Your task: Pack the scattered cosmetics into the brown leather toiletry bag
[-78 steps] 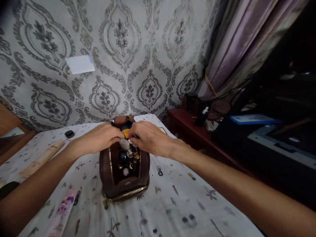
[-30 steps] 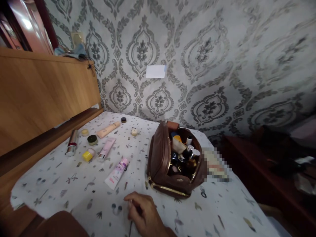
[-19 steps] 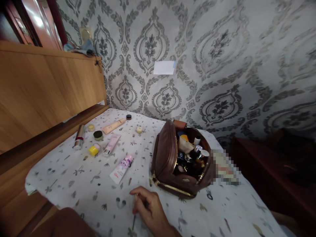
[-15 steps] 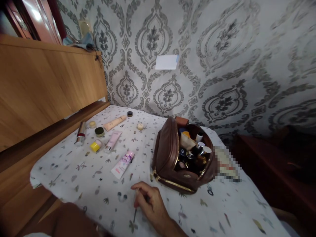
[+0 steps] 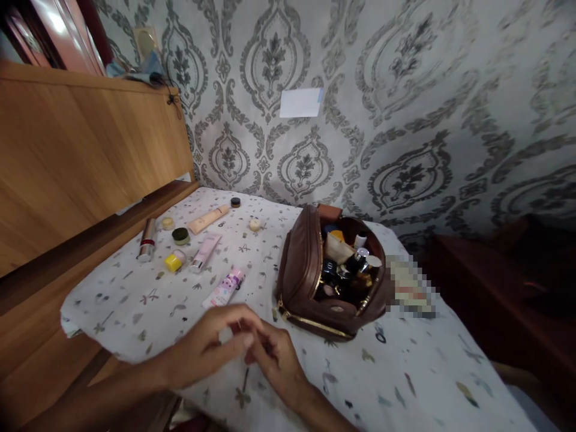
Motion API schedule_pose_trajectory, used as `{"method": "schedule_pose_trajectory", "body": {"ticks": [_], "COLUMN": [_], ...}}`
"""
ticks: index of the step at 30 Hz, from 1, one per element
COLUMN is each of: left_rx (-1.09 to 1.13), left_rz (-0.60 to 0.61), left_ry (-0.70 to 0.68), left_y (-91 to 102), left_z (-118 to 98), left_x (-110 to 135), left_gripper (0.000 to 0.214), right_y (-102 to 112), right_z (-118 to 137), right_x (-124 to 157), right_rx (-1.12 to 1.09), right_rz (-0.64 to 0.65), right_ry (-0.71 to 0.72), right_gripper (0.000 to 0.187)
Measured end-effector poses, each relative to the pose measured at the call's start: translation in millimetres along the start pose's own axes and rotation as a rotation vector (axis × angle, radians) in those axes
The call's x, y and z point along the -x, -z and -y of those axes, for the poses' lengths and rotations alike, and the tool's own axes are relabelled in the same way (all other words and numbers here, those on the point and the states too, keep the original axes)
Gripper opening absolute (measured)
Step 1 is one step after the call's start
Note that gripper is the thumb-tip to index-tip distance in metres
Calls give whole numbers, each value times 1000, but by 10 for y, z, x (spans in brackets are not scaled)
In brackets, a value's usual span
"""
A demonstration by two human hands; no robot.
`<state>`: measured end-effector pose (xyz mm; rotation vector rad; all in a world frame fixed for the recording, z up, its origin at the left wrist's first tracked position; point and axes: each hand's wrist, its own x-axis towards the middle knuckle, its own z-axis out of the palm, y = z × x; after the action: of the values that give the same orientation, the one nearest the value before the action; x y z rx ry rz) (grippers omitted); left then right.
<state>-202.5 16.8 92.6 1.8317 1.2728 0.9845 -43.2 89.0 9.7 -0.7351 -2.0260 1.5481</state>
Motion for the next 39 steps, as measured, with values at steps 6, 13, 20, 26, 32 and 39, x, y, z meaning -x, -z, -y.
{"method": "schedule_pose_trajectory", "body": {"ticks": [6, 13, 20, 26, 32, 39], "left_rx": [-745, -824, -801, -784, -775, -772], "left_rz": [-257, -153, -120, -126, -126, -134], "left_ry": [277, 491, 556, 583, 577, 538], "left_y": [289, 207, 221, 232, 237, 237], "left_z": [527, 656, 575, 569, 600, 651], "left_x": [54, 14, -11, -19, -11, 2], "left_gripper": [32, 51, 41, 44, 46, 46], "right_y": [0, -6, 1, 1, -7, -8], "right_z": [48, 25, 89, 57, 31, 48], "right_x": [7, 2, 8, 2, 7, 20], "right_rx": [33, 48, 31, 39, 39, 46], "right_rz": [22, 6, 20, 24, 33, 51], "right_ry": [-53, -45, -61, -53, -48, -53], "right_gripper": [51, 51, 44, 43, 45, 45]}}
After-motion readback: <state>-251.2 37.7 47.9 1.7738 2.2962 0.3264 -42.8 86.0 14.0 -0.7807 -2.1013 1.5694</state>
